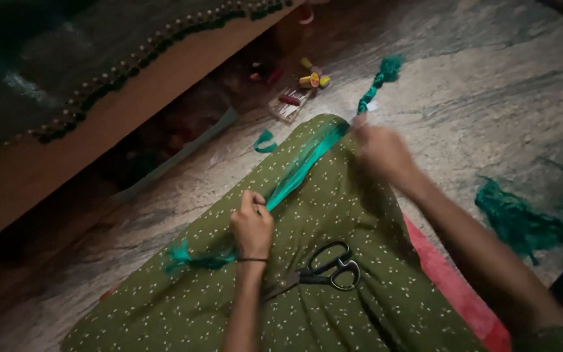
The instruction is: Sewing decorative beads and tassels onto the embroidered border of a green sari.
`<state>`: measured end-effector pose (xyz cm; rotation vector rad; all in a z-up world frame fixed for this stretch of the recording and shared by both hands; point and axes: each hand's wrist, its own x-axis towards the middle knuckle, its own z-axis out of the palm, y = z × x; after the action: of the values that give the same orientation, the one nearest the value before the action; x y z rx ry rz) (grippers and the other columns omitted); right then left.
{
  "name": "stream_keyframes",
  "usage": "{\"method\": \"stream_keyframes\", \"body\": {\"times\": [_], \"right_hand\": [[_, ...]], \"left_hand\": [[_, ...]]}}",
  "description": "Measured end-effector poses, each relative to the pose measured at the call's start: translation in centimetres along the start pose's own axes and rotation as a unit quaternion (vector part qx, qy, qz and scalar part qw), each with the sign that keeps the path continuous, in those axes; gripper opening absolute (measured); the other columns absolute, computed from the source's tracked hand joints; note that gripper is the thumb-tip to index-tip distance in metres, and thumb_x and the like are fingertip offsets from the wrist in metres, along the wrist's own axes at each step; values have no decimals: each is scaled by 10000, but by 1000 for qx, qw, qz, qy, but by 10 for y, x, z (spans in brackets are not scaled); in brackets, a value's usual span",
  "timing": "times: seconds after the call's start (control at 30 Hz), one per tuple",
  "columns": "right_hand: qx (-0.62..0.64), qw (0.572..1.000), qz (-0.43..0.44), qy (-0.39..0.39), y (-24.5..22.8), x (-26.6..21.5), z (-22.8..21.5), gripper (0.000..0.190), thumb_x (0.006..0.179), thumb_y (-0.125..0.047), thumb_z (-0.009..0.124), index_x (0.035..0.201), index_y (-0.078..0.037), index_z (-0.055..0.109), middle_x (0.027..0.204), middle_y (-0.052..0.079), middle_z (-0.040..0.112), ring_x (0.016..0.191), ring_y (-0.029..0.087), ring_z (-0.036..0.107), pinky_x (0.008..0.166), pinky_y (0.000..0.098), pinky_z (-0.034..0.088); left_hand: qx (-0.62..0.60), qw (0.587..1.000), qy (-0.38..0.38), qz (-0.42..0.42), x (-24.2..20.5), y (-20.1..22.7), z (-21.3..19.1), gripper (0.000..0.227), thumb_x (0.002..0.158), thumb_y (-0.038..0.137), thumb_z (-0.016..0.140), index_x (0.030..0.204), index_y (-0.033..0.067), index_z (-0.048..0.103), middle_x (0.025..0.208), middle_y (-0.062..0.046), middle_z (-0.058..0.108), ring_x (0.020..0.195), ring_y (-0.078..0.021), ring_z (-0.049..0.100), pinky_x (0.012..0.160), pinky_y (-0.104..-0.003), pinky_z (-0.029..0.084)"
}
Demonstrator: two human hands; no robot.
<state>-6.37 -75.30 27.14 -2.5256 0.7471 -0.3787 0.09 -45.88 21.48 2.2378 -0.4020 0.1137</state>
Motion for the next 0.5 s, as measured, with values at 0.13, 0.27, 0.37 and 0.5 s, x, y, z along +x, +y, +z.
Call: {"method": "stream_keyframes", "body": {"times": [0.13,0.27,0.37,0.5], "right_hand": [[-107,943,-205,-240,-35,-48,26,411,900,-96,531,1303,-179,533,891,241,684,793,452,696,626,552,548],[-178,930,-179,-268,-10,-17,31,439,1001,-116,452,1431,-201,460,761,222,680,718,423,705,601,534,550],[-102,948,13,-302,-15,8,-13,236,1064,-252,438,1247,-179,568,759,212,677,708,409,736,622,525,576],[15,986,-111,-125,10,2,1,243,1066,-290,509,1210,-98,550,773,295,644,760,508,655,653,575,510]], "left_hand": [[-18,1000,20,1,-6,1,-4,119,851,-2,607,947,64,583,785,-198,684,759,-420,696,640,-495,528],[-32,999,24,-26,-7,-5,-8,129,843,-18,613,940,43,551,758,-215,642,735,-430,681,623,-490,518],[-13,999,21,-25,-7,-13,-5,120,835,-6,634,904,38,546,739,-214,638,721,-440,668,612,-497,508],[-4,1000,21,-8,-7,-18,5,115,836,-4,645,874,39,545,735,-209,640,725,-443,662,618,-505,498]]}}
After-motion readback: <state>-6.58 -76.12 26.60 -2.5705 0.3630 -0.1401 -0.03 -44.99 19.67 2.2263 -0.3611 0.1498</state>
